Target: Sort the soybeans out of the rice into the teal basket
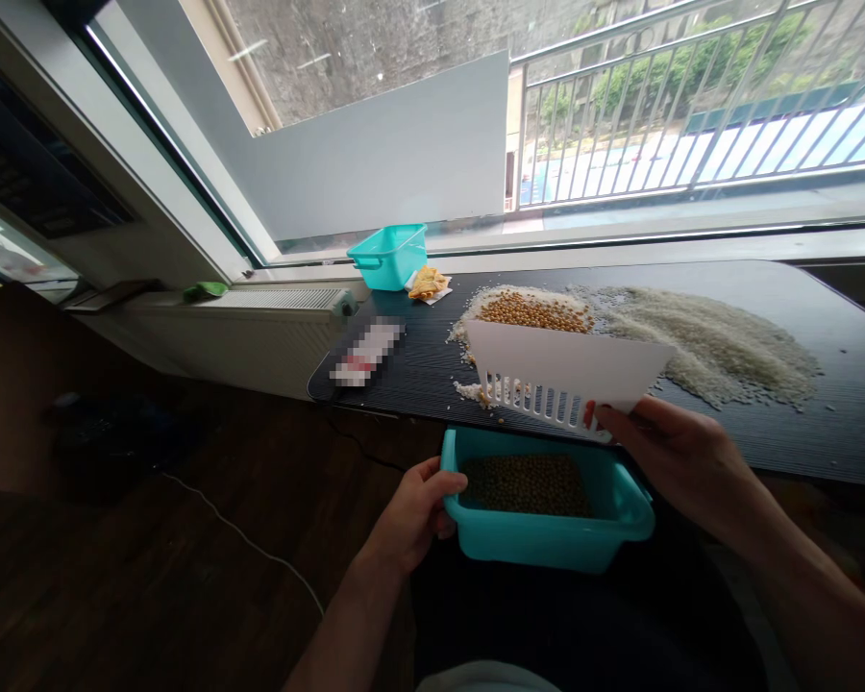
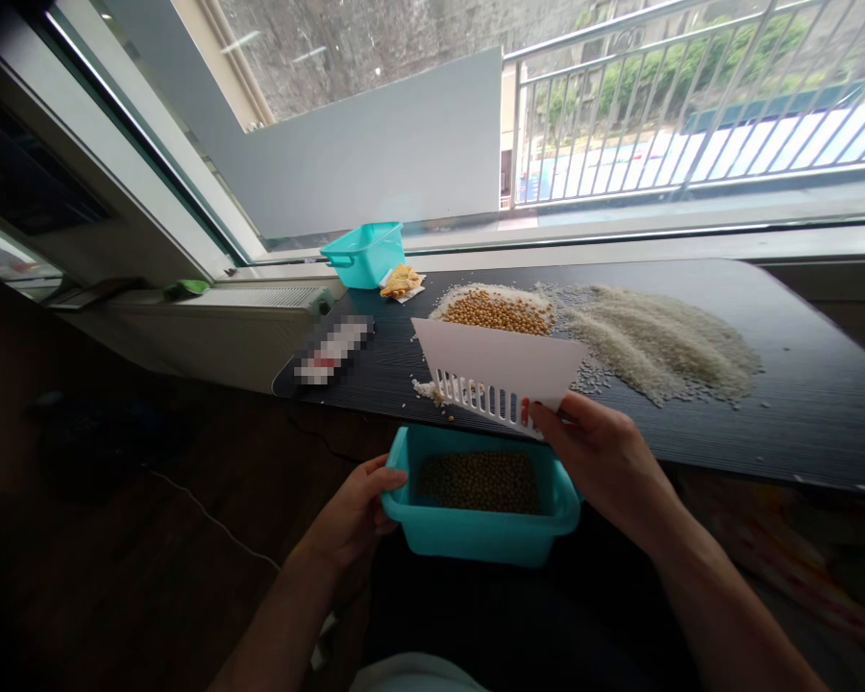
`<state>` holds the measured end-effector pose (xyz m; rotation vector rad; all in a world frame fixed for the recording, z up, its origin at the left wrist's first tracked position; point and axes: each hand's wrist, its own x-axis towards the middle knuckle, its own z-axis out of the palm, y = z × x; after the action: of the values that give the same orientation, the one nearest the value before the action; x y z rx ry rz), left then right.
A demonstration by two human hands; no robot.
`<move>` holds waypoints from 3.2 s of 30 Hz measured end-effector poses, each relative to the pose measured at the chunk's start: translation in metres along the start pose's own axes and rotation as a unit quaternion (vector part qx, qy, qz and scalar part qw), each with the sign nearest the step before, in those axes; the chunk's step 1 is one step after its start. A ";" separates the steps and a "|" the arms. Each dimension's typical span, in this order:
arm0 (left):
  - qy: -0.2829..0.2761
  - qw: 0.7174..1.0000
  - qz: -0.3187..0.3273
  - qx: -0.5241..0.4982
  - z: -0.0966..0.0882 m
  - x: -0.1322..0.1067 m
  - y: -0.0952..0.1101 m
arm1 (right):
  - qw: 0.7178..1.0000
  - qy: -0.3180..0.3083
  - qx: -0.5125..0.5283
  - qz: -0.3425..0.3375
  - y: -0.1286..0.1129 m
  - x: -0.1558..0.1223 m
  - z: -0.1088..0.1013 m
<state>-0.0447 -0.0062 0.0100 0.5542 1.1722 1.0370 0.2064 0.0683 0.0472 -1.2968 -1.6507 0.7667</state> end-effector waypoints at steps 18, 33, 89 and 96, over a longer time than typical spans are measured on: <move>-0.005 1.000 0.008 0.002 -0.002 0.001 -0.001 | 1.000 0.006 0.008 0.005 -0.003 0.004 0.000; 0.007 1.000 0.014 0.011 -0.004 0.000 0.003 | 1.000 -0.013 0.018 0.009 0.005 0.001 0.001; -0.001 1.000 0.014 0.009 -0.010 0.000 0.004 | 0.995 0.024 0.037 0.087 0.011 -0.019 -0.013; 0.009 1.000 0.014 0.007 -0.011 -0.001 0.004 | 0.994 -0.007 0.060 0.089 0.007 -0.011 0.000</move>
<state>-0.0562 -0.0068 0.0098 0.5760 1.1909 1.0598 0.2105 0.0592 0.0382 -1.3680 -1.4897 0.9690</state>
